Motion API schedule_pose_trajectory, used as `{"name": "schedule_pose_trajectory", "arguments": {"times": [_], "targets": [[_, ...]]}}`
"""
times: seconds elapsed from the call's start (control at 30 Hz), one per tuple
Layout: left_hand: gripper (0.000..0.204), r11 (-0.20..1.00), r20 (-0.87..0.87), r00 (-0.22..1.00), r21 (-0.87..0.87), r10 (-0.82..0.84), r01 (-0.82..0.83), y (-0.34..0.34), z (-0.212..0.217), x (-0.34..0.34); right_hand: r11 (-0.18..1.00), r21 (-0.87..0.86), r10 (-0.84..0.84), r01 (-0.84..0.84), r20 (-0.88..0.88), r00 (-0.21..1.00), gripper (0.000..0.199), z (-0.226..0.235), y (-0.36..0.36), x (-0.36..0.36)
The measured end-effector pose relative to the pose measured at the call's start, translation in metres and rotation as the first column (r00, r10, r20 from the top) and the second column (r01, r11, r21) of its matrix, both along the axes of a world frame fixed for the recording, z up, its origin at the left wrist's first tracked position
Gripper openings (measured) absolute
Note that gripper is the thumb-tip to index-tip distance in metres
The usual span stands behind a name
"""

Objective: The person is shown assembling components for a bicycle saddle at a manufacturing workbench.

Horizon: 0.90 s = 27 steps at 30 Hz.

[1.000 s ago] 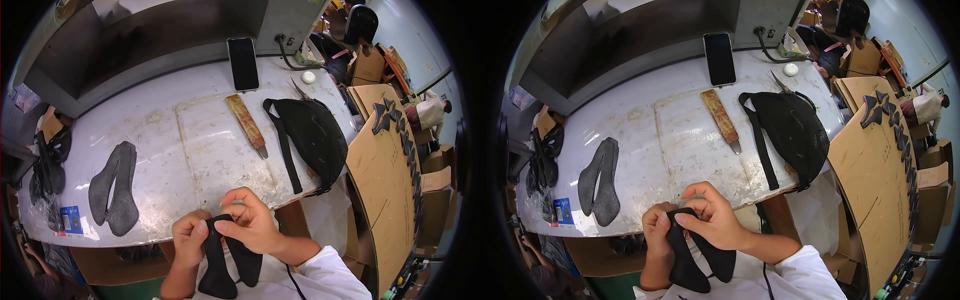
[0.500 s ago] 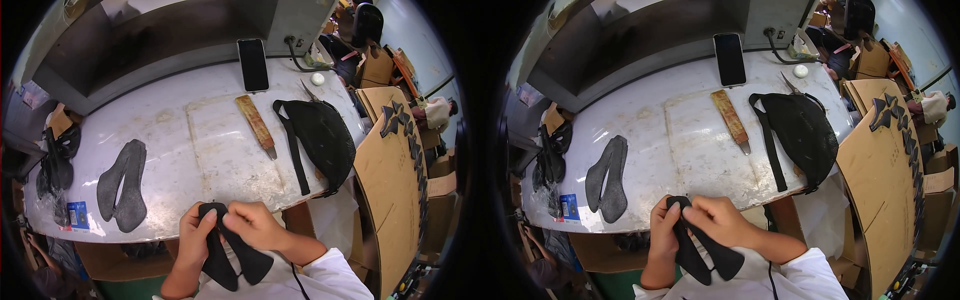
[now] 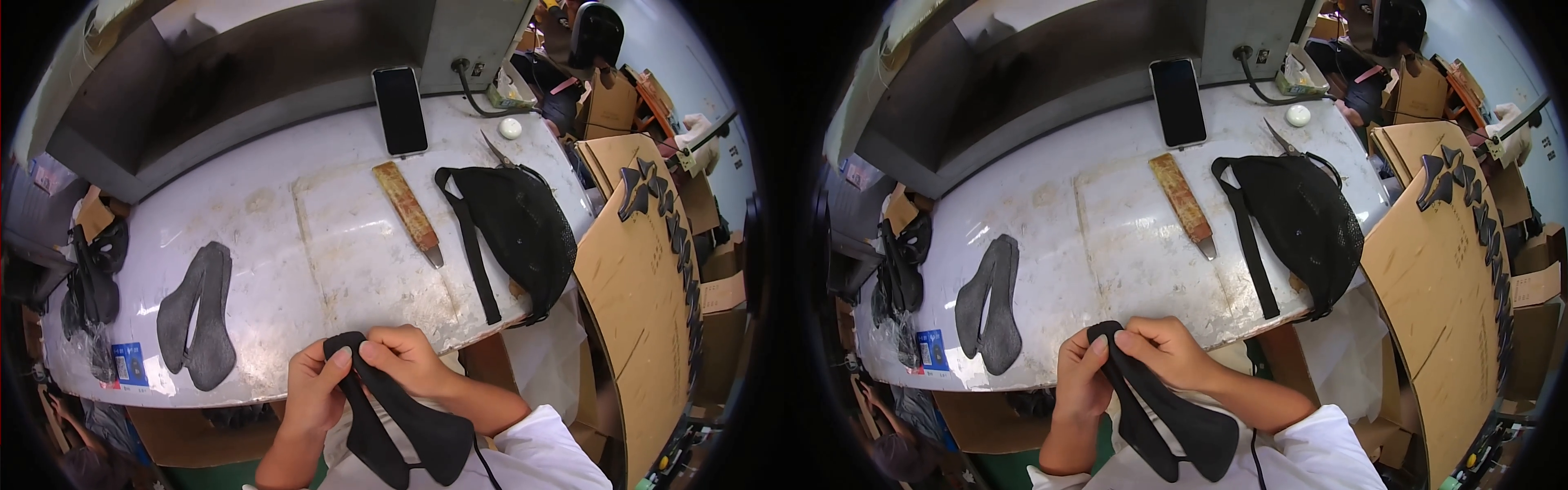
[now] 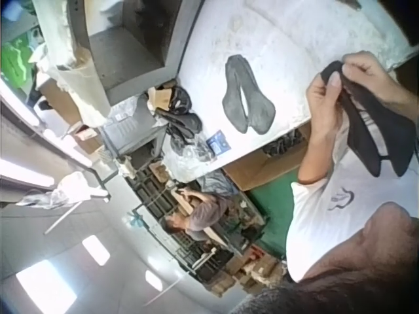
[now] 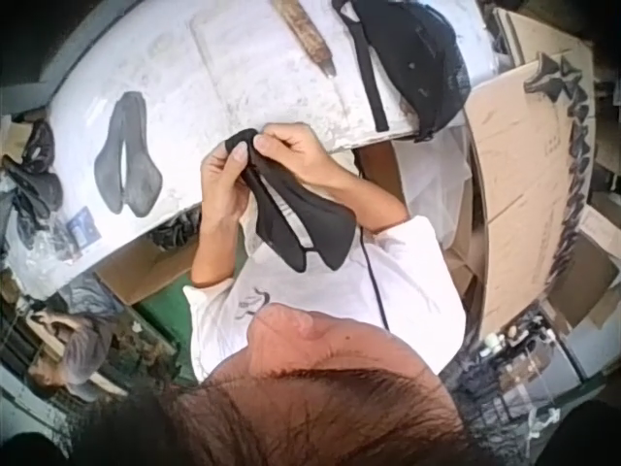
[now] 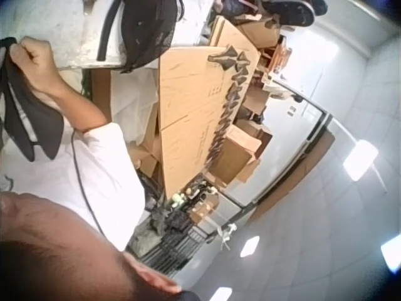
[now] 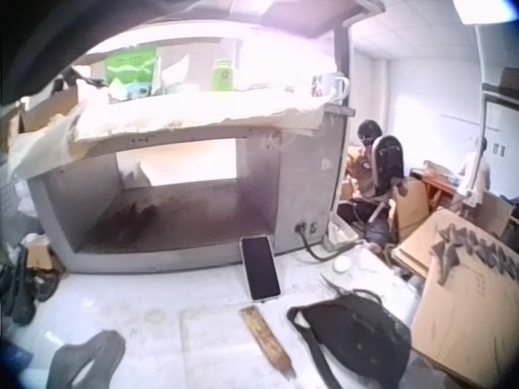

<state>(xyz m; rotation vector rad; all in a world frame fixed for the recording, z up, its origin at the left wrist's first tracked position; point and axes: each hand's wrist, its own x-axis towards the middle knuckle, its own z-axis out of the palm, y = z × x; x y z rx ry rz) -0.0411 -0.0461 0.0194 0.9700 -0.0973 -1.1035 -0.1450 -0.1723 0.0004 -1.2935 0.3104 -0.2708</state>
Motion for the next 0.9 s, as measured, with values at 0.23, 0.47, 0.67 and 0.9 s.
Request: {"name": "schedule_pose_trajectory", "arguments": {"times": [0.23, 0.47, 0.67, 0.9], "targets": [[0.017, 0.999, 0.543, 0.839, 0.04, -0.023, 0.001, -0.024, 0.078, 0.058, 0.892, -0.191, -0.389, 0.41, 0.14, 0.911, 0.041, -0.035, -0.029, -0.041], [0.029, 0.947, 0.947, 0.057, -0.317, 0.315, 0.044, -0.11, 0.128, 0.181, 0.873, -0.061, -0.472, 0.483, 0.14, 0.87, 0.039, -0.041, -0.033, -0.042], [0.039, 0.962, 0.933, 0.34, -0.019, 0.115, -0.273, -0.124, 0.059, 0.258, 0.823, -0.299, -0.447, 0.484, 0.185, 0.875, 0.026, -0.034, -0.032, -0.043], [0.027, 0.953, 0.84, -0.479, 0.131, -0.253, -0.273, -0.154, 0.016, 0.234, 0.834, -0.333, -0.433, 0.439, 0.097, 0.896, 0.015, -0.042, -0.037, -0.044]]}}
